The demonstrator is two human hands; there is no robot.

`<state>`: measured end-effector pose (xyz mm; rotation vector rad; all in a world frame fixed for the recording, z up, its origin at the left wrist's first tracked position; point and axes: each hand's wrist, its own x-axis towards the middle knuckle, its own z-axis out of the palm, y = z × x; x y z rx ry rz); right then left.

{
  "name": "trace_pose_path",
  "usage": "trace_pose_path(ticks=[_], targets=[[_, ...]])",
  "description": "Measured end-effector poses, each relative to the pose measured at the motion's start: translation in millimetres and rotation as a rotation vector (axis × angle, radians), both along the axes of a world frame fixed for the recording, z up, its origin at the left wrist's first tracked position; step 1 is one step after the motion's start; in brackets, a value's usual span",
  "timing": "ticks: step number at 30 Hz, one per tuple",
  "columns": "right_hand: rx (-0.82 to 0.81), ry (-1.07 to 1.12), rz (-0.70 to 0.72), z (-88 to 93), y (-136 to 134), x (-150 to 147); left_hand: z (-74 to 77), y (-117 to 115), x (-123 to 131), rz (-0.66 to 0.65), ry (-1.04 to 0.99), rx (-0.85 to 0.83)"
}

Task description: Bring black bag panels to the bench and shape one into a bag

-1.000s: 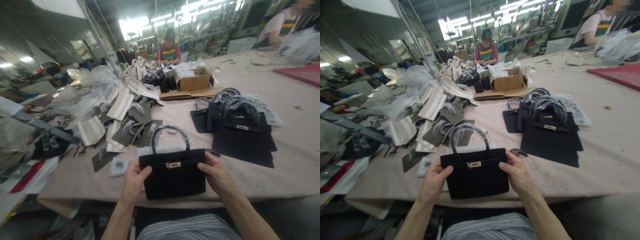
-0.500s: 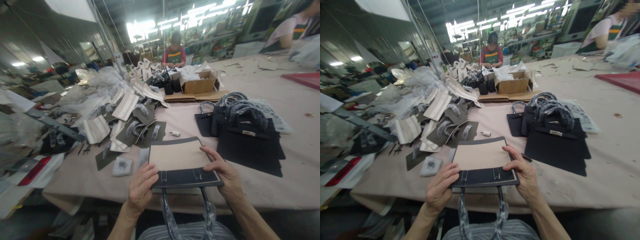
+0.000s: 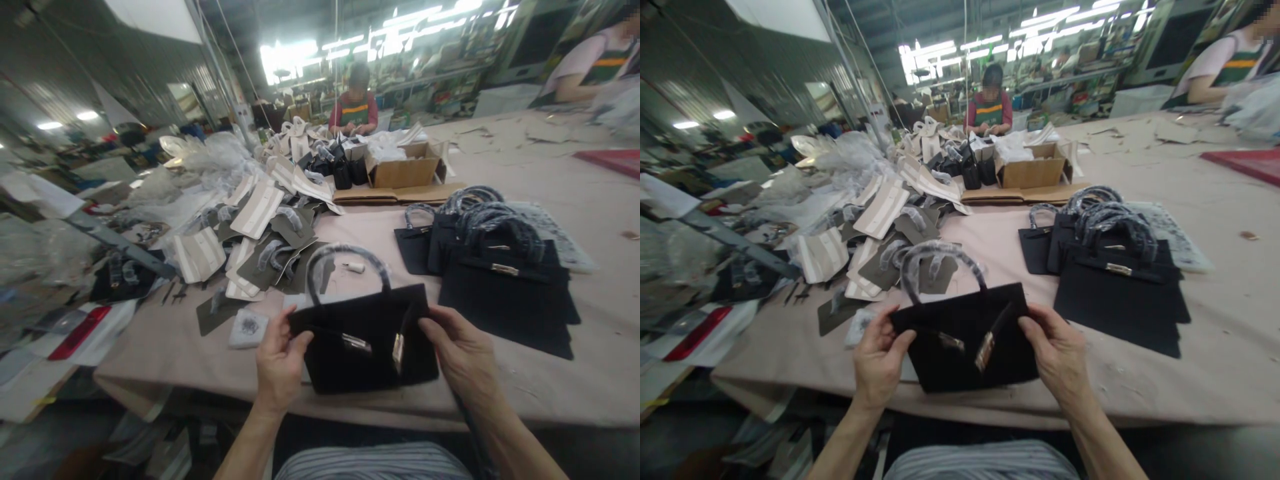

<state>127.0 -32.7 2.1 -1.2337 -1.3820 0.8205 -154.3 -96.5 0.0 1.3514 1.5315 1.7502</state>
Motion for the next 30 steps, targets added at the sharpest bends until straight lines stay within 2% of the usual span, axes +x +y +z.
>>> trace_pose_path(ticks=[3,5,8,11,13,17,20,24,30], targets=[[-0.119,-0.057,-0.014,-3.3,2.4,-6.6,-4.8,12.4,8.2,-0.091,-0.330,-0.171],[-0.205,-0.065,-0.013,-8.6,3.6,-8.8,-9.5,18.6,11.3,-0.105,-0.447,-0.247],[-0.324,-0.016,0.003,-19.5,4.3,-8.7,-17.0,23.4,12.6,-0.103,-0.519,-0.302],[-0.366,-0.011,0.004,-31.1,5.8,-8.2,-26.2,27.5,10.3,-0.117,-0.498,-0.309],[-0.338,-0.067,-0.004,-39.1,8.0,-8.9,-36.2,31.1,6.5,-0.091,-0.374,-0.312],[-0.243,-0.357,0.010,-56.9,10.5,-10.5,-65.9,35.7,-3.3,0.050,0.167,-0.303],[-0.236,-0.475,0.056,-68.9,7.7,-10.6,-87.2,32.9,-7.0,0.055,0.461,-0.232],[-0.321,-0.439,0.066,-80.0,0.6,-11.7,-100.7,28.3,-7.4,0.049,0.620,-0.185],[-0.319,-0.363,0.074,-91.6,-8.1,-10.4,-98.8,30.2,-14.7,-0.009,0.710,-0.214]])
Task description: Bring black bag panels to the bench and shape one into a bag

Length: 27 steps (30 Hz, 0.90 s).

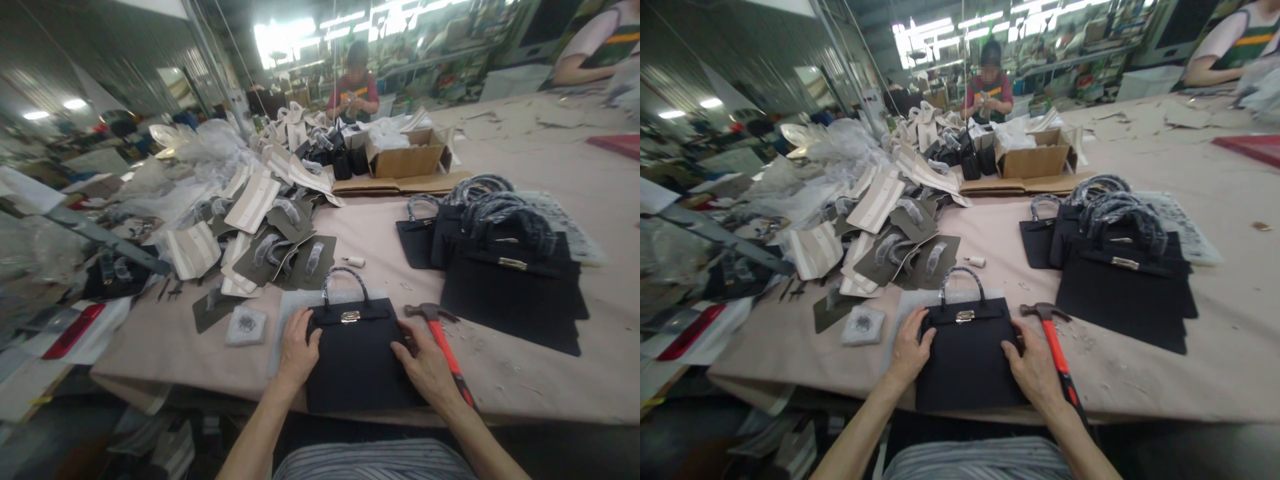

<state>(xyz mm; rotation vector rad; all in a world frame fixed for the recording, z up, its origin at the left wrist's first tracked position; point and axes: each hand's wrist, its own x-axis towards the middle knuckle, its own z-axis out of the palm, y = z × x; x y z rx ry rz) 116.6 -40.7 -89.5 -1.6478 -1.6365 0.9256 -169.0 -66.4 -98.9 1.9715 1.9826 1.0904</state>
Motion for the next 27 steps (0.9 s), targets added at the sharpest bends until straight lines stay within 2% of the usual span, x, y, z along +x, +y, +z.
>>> trace_pose_path(ticks=[6,10,13,17,24,27], targets=[[0.085,-0.015,0.029,-2.9,-10.5,5.7,3.9,-1.0,-14.9,-0.109,0.126,-0.011],[0.137,-0.004,0.060,-3.6,-17.9,12.6,5.5,-7.6,-31.3,-0.072,0.213,-0.040],[0.189,-0.032,0.079,-6.8,-23.2,19.3,4.3,-18.0,-44.8,-0.022,0.170,-0.097],[0.203,-0.064,0.114,-12.9,-30.2,25.3,0.3,-29.2,-55.5,-0.042,0.044,-0.167],[0.186,-0.139,0.126,-21.9,-42.9,35.8,-6.8,-35.2,-53.1,-0.020,-0.027,-0.170],[0.118,-0.167,0.102,-17.4,-49.7,32.7,-8.7,-45.1,-52.2,0.042,-0.017,-0.212]])
